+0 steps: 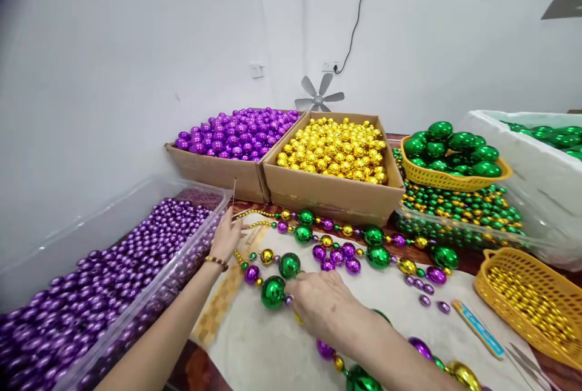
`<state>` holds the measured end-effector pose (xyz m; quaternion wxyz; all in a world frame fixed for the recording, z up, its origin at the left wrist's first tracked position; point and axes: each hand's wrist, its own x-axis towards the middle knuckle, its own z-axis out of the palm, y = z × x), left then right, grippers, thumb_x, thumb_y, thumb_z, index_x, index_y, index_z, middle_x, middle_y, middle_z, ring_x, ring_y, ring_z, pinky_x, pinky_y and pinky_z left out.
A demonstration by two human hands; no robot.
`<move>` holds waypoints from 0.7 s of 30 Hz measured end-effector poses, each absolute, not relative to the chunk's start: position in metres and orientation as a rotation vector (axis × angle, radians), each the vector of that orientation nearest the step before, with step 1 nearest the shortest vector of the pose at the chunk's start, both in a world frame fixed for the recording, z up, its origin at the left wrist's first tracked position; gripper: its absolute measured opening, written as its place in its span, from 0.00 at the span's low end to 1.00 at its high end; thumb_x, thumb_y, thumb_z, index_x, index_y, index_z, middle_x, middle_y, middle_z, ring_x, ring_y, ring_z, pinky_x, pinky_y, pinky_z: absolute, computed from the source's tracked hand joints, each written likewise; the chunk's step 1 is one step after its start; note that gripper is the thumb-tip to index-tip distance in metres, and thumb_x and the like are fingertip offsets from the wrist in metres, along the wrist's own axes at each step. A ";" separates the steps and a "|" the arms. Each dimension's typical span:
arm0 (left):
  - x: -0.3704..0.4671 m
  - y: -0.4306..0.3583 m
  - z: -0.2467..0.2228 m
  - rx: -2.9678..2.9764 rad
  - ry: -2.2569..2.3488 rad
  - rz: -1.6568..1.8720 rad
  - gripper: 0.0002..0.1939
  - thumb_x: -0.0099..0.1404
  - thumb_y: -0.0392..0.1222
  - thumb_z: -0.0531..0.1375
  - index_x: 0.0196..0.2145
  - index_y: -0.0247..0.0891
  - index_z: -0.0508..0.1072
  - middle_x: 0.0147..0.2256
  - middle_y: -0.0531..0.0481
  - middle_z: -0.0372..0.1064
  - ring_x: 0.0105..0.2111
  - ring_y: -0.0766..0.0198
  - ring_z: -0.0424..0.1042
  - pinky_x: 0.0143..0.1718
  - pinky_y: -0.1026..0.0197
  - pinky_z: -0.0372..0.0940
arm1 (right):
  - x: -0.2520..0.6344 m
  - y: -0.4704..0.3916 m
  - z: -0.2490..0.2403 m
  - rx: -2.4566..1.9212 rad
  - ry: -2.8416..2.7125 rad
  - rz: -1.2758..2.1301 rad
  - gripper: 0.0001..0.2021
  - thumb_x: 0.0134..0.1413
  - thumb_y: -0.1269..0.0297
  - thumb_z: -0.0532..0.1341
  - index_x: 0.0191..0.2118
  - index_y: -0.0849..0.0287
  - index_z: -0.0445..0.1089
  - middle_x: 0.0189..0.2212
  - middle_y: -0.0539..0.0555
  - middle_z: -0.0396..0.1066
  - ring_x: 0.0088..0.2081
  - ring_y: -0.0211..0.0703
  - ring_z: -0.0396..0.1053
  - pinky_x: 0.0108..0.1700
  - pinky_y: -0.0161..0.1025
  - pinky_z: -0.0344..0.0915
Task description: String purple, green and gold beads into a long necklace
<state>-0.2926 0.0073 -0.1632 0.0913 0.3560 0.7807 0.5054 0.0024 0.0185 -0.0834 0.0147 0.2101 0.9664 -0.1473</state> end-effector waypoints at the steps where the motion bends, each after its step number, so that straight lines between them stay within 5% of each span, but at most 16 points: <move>1: -0.298 0.018 -0.163 1.019 2.302 1.512 0.29 0.62 0.41 0.57 0.60 0.31 0.59 0.61 0.31 0.55 0.49 0.50 0.71 0.48 0.54 0.66 | -0.004 0.021 -0.082 0.652 3.015 -0.457 0.07 0.57 0.70 0.55 0.32 0.55 0.70 0.32 0.49 0.74 0.32 0.45 0.73 0.25 0.37 0.43; 6: -0.306 0.042 -0.157 0.854 2.136 1.517 0.33 0.61 0.43 0.58 0.61 0.32 0.54 0.57 0.28 0.59 0.34 0.56 0.77 0.32 0.57 0.70 | -0.027 0.030 -0.079 0.577 2.977 -0.474 0.07 0.57 0.68 0.55 0.30 0.56 0.69 0.30 0.49 0.74 0.32 0.45 0.73 0.25 0.37 0.41; 10: -0.293 0.025 -0.142 0.832 1.955 1.469 0.23 0.61 0.47 0.57 0.52 0.33 0.65 0.45 0.38 0.72 0.20 0.67 0.73 0.19 0.66 0.65 | -0.032 0.033 -0.083 0.560 2.991 -0.578 0.08 0.57 0.69 0.55 0.31 0.57 0.71 0.29 0.51 0.75 0.31 0.45 0.72 0.26 0.36 0.42; 16: -0.278 -0.019 -0.091 0.903 1.849 1.473 0.14 0.54 0.48 0.64 0.32 0.34 0.71 0.28 0.49 0.73 0.17 0.71 0.68 0.14 0.71 0.53 | -0.057 0.048 -0.079 0.564 3.025 -1.096 0.09 0.56 0.68 0.56 0.33 0.56 0.75 0.30 0.52 0.75 0.33 0.44 0.71 0.31 0.36 0.54; 21: -0.271 -0.035 -0.051 1.043 1.797 1.572 0.11 0.53 0.45 0.65 0.28 0.33 0.73 0.24 0.50 0.72 0.21 0.70 0.68 0.21 0.70 0.59 | -0.111 0.053 -0.074 0.587 2.991 -1.595 0.13 0.59 0.67 0.54 0.48 0.56 0.68 0.38 0.51 0.74 0.30 0.36 0.72 0.30 0.32 0.62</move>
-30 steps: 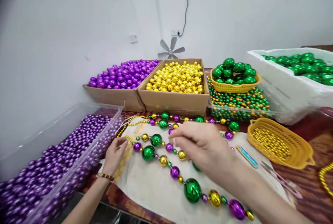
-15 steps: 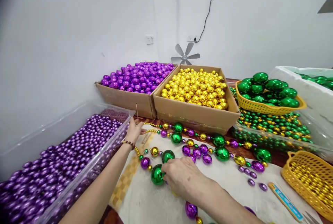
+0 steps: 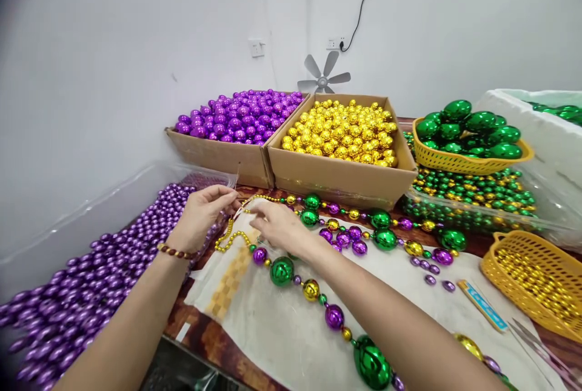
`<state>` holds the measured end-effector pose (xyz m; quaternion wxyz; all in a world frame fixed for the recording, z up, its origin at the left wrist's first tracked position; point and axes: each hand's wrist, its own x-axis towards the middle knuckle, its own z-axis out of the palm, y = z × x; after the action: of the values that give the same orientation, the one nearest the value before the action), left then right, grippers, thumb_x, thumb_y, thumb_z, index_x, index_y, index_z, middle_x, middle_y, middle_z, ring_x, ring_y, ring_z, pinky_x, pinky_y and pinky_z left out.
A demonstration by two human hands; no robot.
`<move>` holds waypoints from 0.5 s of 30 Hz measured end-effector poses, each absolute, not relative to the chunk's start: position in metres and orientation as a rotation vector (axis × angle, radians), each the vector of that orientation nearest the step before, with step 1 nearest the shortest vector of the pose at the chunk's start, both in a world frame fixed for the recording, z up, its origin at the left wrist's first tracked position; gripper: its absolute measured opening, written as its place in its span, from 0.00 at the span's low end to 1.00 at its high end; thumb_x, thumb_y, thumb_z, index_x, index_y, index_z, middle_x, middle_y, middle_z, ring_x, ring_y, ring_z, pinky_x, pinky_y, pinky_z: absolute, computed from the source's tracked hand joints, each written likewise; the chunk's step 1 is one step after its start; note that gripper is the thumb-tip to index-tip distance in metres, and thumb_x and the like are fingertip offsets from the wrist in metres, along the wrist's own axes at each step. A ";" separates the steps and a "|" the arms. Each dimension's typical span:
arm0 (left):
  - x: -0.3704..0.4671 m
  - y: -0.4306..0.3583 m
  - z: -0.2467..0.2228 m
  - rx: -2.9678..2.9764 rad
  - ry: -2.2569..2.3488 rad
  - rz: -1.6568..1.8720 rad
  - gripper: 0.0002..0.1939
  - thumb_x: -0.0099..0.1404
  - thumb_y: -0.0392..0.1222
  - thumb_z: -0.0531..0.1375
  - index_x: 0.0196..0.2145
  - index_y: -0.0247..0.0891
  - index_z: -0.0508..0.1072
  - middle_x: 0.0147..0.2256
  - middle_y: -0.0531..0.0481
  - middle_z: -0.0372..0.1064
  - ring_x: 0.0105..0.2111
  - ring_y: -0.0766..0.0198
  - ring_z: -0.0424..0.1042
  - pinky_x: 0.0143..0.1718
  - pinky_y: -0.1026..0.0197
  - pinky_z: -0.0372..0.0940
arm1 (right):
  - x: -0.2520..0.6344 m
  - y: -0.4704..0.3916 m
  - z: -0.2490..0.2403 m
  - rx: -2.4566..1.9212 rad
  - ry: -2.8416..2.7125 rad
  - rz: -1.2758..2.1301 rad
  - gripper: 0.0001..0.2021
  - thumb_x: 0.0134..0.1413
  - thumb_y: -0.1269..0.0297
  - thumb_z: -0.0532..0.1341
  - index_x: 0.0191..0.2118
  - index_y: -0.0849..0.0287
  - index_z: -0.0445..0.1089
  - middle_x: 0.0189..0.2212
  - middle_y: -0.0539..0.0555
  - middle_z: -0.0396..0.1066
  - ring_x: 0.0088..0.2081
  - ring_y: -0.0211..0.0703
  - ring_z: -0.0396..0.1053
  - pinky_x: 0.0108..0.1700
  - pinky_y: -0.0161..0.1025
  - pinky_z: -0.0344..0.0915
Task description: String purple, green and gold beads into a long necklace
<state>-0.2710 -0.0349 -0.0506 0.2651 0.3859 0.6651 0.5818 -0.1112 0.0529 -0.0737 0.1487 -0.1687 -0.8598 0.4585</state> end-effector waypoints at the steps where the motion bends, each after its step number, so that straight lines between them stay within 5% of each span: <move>1: -0.269 -0.036 -0.044 1.073 1.765 1.585 0.11 0.54 0.45 0.65 0.28 0.33 0.73 0.25 0.50 0.73 0.22 0.69 0.68 0.23 0.69 0.61 | -0.123 0.052 -0.072 -0.465 -2.403 1.390 0.15 0.60 0.66 0.54 0.52 0.56 0.64 0.40 0.52 0.73 0.29 0.35 0.73 0.28 0.30 0.63; 3: -0.266 -0.038 -0.031 1.113 1.712 1.617 0.10 0.55 0.44 0.65 0.29 0.33 0.74 0.26 0.49 0.73 0.25 0.68 0.69 0.26 0.67 0.62 | -0.141 0.047 -0.069 -0.400 -2.292 1.531 0.15 0.59 0.64 0.55 0.52 0.56 0.63 0.40 0.52 0.72 0.27 0.34 0.73 0.23 0.28 0.62; 7: -0.264 -0.044 -0.017 1.142 1.592 1.751 0.08 0.56 0.42 0.65 0.31 0.34 0.75 0.27 0.50 0.73 0.27 0.68 0.70 0.30 0.67 0.63 | -0.156 0.037 -0.063 -0.307 -2.145 1.699 0.07 0.60 0.64 0.55 0.36 0.61 0.68 0.31 0.50 0.71 0.23 0.32 0.71 0.19 0.25 0.59; 11: -0.259 -0.054 -0.024 0.984 1.312 1.820 0.12 0.61 0.45 0.61 0.41 0.37 0.75 0.39 0.46 0.74 0.37 0.64 0.72 0.37 0.64 0.66 | -0.149 0.032 -0.049 -0.295 -2.033 1.666 0.08 0.58 0.65 0.57 0.30 0.61 0.69 0.25 0.47 0.68 0.20 0.28 0.66 0.21 0.25 0.59; 15: -0.253 -0.066 -0.039 0.968 1.252 1.705 0.14 0.63 0.47 0.59 0.42 0.36 0.75 0.36 0.45 0.74 0.31 0.64 0.72 0.29 0.65 0.64 | -0.149 0.036 -0.030 -0.333 -1.947 1.621 0.08 0.57 0.66 0.58 0.28 0.60 0.68 0.22 0.45 0.65 0.19 0.27 0.65 0.22 0.25 0.60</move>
<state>-0.2528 -0.0656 -0.0393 0.3963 0.3820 0.4942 0.6729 -0.1494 0.0361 -0.0296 0.2892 -0.1246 -0.7295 0.6072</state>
